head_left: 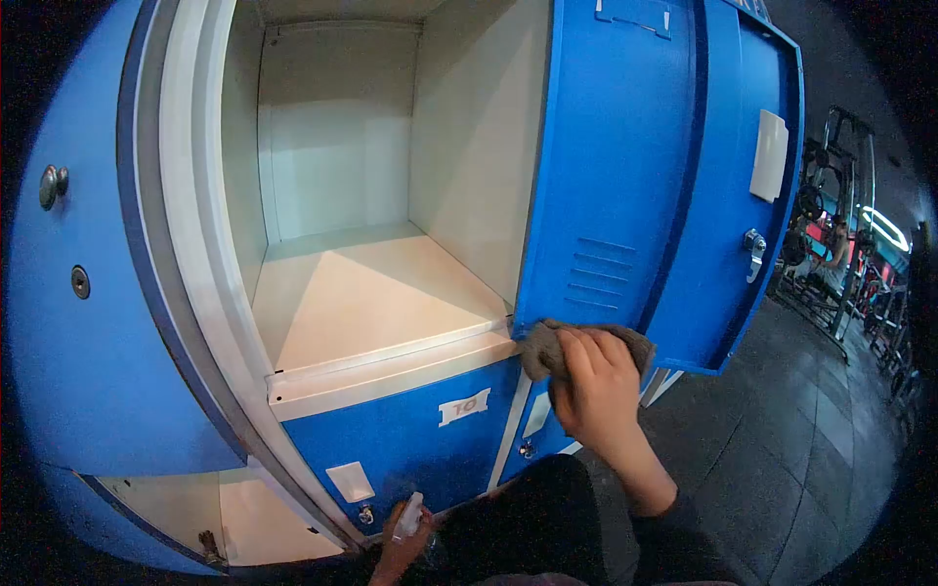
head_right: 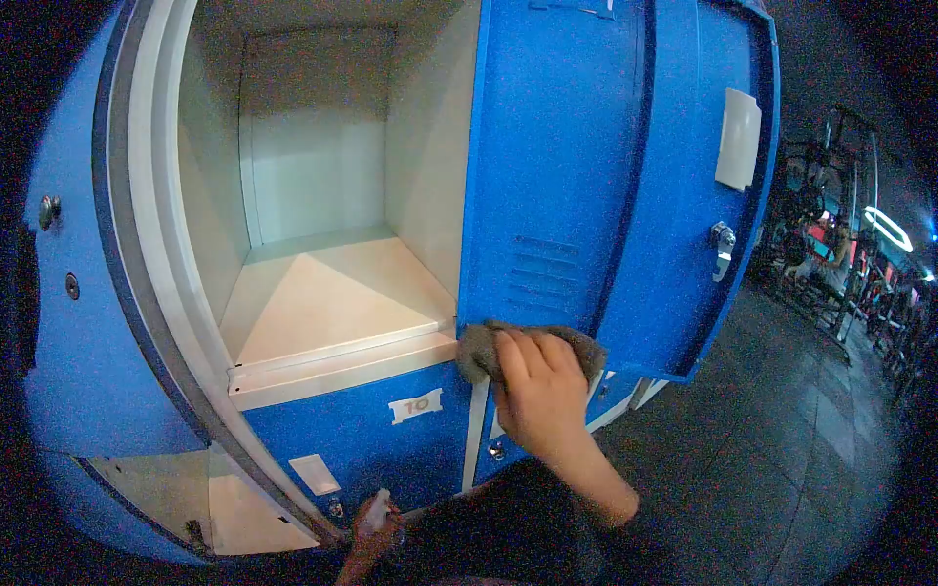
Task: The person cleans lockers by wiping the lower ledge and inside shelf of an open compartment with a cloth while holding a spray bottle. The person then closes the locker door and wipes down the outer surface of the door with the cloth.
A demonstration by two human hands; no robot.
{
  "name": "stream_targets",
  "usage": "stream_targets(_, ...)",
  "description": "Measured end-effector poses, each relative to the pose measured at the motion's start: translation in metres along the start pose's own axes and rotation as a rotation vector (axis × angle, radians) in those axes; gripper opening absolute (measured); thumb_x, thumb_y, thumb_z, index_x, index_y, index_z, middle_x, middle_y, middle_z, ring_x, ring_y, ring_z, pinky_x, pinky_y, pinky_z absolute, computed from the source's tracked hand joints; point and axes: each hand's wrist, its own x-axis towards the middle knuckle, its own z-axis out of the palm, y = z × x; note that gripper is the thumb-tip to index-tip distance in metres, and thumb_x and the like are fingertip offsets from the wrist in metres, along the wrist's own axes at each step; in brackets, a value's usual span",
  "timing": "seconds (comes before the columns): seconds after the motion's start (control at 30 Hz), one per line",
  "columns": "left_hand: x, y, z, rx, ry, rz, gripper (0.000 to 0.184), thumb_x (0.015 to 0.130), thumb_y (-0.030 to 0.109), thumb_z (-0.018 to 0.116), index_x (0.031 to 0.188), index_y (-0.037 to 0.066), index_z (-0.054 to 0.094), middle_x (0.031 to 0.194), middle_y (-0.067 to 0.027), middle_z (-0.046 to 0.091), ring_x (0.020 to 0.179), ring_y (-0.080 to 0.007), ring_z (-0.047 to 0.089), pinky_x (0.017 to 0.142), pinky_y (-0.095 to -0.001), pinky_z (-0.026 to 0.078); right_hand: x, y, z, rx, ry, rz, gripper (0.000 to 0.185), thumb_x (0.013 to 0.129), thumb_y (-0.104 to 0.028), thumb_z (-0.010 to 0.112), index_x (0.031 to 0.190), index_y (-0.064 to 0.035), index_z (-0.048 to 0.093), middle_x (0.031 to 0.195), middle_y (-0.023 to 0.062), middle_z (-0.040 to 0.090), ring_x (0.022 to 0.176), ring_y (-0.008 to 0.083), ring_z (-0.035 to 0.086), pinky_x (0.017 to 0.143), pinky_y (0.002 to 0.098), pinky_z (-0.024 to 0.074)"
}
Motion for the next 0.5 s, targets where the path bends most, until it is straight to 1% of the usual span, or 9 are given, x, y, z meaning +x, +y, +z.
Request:
stream_targets(0.1, -0.006, 0.007, 0.002, 0.048, 0.023, 0.191, 0.023, 0.084, 0.003, 0.059, 0.106, 0.000, 0.055, 0.088, -0.0063, 0.060, 0.081, -0.0152, 0.059, 0.071, -0.0306, 0.049, 0.014, -0.010, 0.015, 0.068, 0.007, -0.025, 0.046, 0.063, -0.007, 0.063, 0.108, 0.0006, 0.056, 0.103, 0.0120, 0.061, 0.092, 0.0288, 0.056, 0.083, 0.0403, 0.0451)
stream_targets(0.13, -0.007, 0.012, 0.003, 0.065, 0.029, 0.251, 0.023, 0.084, 0.003, 0.059, 0.106, 0.000, 0.055, 0.087, -0.0062, 0.060, 0.081, -0.0152, 0.059, 0.071, -0.0306, 0.048, 0.017, -0.011, 0.014, 0.056, 0.006, -0.033, 0.045, 0.064, -0.009, 0.062, 0.108, 0.0008, 0.056, 0.101, 0.0120, 0.061, 0.089, 0.0281, 0.056, 0.079, 0.0396, 0.0447)
stream_targets(0.23, -0.011, 0.036, 0.008, 0.079, 0.079, 0.174, 0.027, 0.084, 0.002, 0.058, 0.110, 0.000, 0.053, 0.087, -0.0064, 0.059, 0.081, -0.0152, 0.059, 0.071, -0.0303, 0.048, 0.017, -0.008, 0.016, -0.012, -0.038, -0.088, 0.040, 0.069, -0.013, 0.059, 0.107, -0.0004, 0.056, 0.098, 0.0110, 0.060, 0.087, 0.0262, 0.055, 0.077, 0.0390, 0.0438)
stream_targets(0.33, -0.008, 0.024, 0.006, -0.123, 0.008, 0.077, 0.029, 0.084, 0.001, 0.056, 0.113, 0.000, 0.051, 0.088, -0.0073, 0.060, 0.080, -0.0150, 0.059, 0.071, -0.0299, 0.049, 0.014, -0.004, 0.013, -0.163, -0.049, -0.178, 0.034, 0.075, -0.016, 0.053, 0.106, -0.0017, 0.056, 0.096, 0.0099, 0.060, 0.086, 0.0246, 0.054, 0.076, 0.0387, 0.0427)
stream_targets(0.43, -0.006, 0.024, 0.007, 0.301, 0.066, 0.314, 0.028, 0.085, 0.001, 0.056, 0.112, -0.001, 0.051, 0.090, -0.0079, 0.060, 0.080, -0.0153, 0.060, 0.070, -0.0297, 0.049, 0.000, 0.002, -0.008, -0.368, -0.102, -0.109, 0.031, 0.077, -0.016, 0.051, 0.104, -0.0023, 0.056, 0.096, 0.0092, 0.059, 0.086, 0.0239, 0.054, 0.077, 0.0393, 0.0423)
stream_targets(0.47, -0.005, 0.014, 0.007, 0.162, 0.063, 0.270, 0.029, 0.085, 0.001, 0.056, 0.113, -0.001, 0.051, 0.090, -0.0081, 0.060, 0.079, -0.0157, 0.061, 0.070, -0.0300, 0.049, -0.005, 0.006, -0.018, -0.368, -0.150, -0.044, 0.031, 0.076, -0.015, 0.052, 0.104, -0.0016, 0.056, 0.096, 0.0099, 0.059, 0.087, 0.0246, 0.055, 0.077, 0.0390, 0.0419)
stream_targets(0.5, -0.003, -0.005, 0.006, 0.023, 0.059, 0.225, 0.030, 0.085, 0.001, 0.056, 0.114, -0.001, 0.051, 0.090, -0.0084, 0.060, 0.079, -0.0161, 0.061, 0.069, -0.0302, 0.049, -0.011, 0.013, -0.022, -0.336, -0.123, -0.036, 0.032, 0.075, -0.014, 0.053, 0.104, -0.0015, 0.056, 0.096, 0.0100, 0.059, 0.087, 0.0248, 0.055, 0.077, 0.0390, 0.0417)
